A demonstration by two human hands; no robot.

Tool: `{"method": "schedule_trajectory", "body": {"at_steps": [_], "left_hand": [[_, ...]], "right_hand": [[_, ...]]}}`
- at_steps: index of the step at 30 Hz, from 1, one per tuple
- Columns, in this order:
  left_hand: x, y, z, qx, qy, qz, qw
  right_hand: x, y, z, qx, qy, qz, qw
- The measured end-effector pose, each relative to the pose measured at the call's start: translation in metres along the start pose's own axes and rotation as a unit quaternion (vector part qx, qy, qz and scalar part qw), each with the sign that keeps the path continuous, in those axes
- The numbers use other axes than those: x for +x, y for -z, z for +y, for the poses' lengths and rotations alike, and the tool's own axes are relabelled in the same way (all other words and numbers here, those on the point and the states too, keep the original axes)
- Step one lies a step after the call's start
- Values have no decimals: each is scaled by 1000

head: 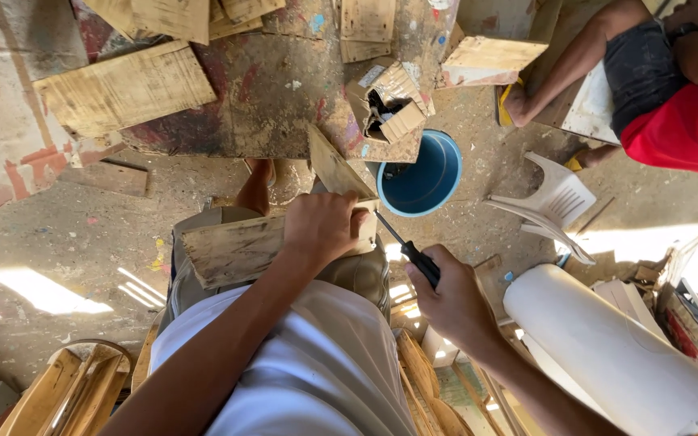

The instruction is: Assembling a wooden box from planks using a screwdriver to align and pry pieces into place.

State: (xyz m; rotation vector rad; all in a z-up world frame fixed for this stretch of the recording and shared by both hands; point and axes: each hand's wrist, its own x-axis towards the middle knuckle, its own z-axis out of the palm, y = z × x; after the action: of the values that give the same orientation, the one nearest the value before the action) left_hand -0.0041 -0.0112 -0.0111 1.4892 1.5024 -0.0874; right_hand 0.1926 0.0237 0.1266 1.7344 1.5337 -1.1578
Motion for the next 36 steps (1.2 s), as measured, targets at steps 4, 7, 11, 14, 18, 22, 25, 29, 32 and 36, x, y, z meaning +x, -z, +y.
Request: {"method": "schedule_trajectory", "body": {"at_steps": [4,7,11,14,18,22,25,29,32,36], "left_hand": [[3,1,-4,-11,-8,3,1000],[-1,9,-8,-20,0,-1,1000],[-1,-7,-9,52,-5,93,994],[2,-8,-4,60,3,95,994],[3,-9,-7,68,6,11,998],[-4,-11,-15,54,15,28,998],[-27,-7,-30,33,-43,107,993],[-74,63,-19,-101,-125,187,969],[-90,91,-11,-212,-209,250,921],[-110,113,1,-283,-253,301,875]], "right_hand": [[9,7,7,519,-230,-150,809],[10,-5,10,612,-261,-154,731],[1,-44,23,754,-239,-161,591],[-3,-57,21,820,-215,-210,488],[-17,-89,-5,879,-187,-191,394],[-25,-89,0,892,-137,-245,354],[-53,-73,19,863,-105,-214,446],[-72,-59,63,877,-31,-164,450],[-84,-40,68,886,71,-103,447],[-98,-22,50,839,85,14,537]]}}
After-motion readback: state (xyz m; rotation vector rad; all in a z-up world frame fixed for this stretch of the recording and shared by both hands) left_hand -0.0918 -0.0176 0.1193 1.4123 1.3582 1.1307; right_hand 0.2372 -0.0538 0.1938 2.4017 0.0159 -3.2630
